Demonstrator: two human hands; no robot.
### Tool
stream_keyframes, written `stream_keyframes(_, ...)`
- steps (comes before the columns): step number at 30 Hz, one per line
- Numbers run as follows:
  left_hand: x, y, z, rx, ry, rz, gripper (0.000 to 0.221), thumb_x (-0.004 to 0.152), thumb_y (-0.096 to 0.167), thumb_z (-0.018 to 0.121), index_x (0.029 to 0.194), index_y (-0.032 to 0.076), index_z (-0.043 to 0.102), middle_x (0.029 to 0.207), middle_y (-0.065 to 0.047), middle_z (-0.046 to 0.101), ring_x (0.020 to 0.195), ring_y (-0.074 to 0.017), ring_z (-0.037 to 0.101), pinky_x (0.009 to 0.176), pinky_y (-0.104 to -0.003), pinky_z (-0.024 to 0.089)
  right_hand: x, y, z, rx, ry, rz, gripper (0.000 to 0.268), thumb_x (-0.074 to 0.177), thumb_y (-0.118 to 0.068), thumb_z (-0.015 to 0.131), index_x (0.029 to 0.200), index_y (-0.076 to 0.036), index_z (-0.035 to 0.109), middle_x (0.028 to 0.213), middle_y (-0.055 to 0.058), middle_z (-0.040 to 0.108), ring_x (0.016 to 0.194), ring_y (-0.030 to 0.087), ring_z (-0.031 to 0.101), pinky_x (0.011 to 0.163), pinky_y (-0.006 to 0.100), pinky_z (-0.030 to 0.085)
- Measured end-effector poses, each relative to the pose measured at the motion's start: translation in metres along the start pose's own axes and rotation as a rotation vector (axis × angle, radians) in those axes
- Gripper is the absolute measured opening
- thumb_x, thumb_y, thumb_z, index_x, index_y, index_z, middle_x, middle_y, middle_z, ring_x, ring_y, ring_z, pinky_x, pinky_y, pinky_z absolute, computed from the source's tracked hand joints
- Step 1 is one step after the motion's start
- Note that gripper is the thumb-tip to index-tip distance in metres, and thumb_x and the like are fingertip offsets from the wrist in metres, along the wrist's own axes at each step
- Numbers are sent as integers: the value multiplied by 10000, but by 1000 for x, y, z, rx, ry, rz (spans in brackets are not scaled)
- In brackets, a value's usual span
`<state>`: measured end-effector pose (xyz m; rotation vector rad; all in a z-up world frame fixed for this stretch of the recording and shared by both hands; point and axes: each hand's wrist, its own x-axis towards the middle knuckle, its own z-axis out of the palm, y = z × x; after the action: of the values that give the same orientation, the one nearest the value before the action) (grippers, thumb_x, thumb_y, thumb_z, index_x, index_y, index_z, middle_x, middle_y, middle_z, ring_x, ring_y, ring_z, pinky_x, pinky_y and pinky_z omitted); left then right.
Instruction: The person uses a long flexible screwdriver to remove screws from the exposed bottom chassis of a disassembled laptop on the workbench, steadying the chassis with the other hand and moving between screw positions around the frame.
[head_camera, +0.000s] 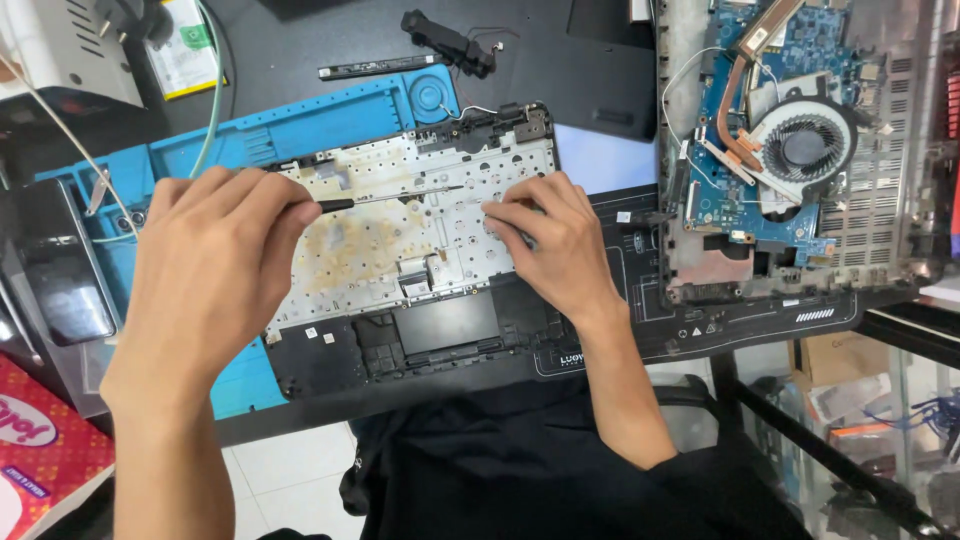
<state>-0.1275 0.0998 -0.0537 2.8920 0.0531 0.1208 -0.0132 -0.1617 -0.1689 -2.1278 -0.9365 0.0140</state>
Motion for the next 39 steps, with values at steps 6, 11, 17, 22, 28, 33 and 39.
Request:
stream_keyframes(6, -9, 7, 1, -117, 14, -43, 132, 1052, 154, 670, 972, 48, 668, 908, -72, 674, 890, -278, 603, 841, -415, 411, 1, 3, 5, -43, -15, -44, 103, 896, -43, 780, 948, -70, 695, 947, 27, 638, 963, 253, 621, 832, 393, 478)
stream_keyframes(11, -11, 7, 4, -141, 7, -61, 149, 1036, 151, 665, 937, 40, 662, 882, -90, 670, 863, -296, 604, 801, -421, 402, 5, -8, 4, 46, 16, 35, 125, 918, -2, 762, 983, -39, 661, 966, 71, 627, 927, 261, 618, 795, 381, 499)
stream_keyframes(17, -12, 10, 10, -156, -29, -39, 225, 1041, 170, 650, 862, 35, 647, 792, -108, 637, 811, -319, 602, 830, -434, 429, 11, -31, 1, 198, 80, -69, 158, 923, 43, 742, 1021, -6, 628, 1021, 104, 623, 971, 289, 614, 843, 390, 514)
stream_keyframes(22, -9, 14, 10, -168, -13, -13, 220, 1037, 173, 640, 870, 31, 653, 793, -111, 639, 812, -315, 610, 832, -441, 431, 16, -40, 2, 212, 52, -120, 151, 923, 33, 754, 1014, -16, 645, 1010, 93, 623, 967, 285, 605, 854, 393, 503)
stream_keyframes(28, -8, 16, 9, -180, -15, -24, 229, 1044, 180, 638, 869, 34, 655, 776, -105, 632, 797, -311, 606, 847, -439, 437, 14, -37, 2, 219, 19, -120, 144, 933, 24, 762, 1029, -29, 668, 1012, 82, 632, 965, 265, 599, 848, 383, 495)
stream_keyframes(33, -8, 15, 9, -172, -21, -21, 235, 1041, 183, 642, 859, 35, 656, 763, -102, 625, 795, -308, 607, 831, -438, 432, 19, -43, -8, 276, 0, -146, 304, 831, -23, 838, 1091, -32, 679, 1043, 99, 619, 979, 270, 596, 845, 374, 493)
stream_keyframes(39, -7, 16, 8, -174, -22, -25, 233, 1041, 182, 640, 861, 38, 663, 766, -98, 631, 792, -307, 606, 830, -438, 433, 12, -34, -1, 254, 18, -133, 275, 837, 21, 854, 1057, -61, 710, 1039, 77, 642, 967, 246, 626, 822, 355, 512)
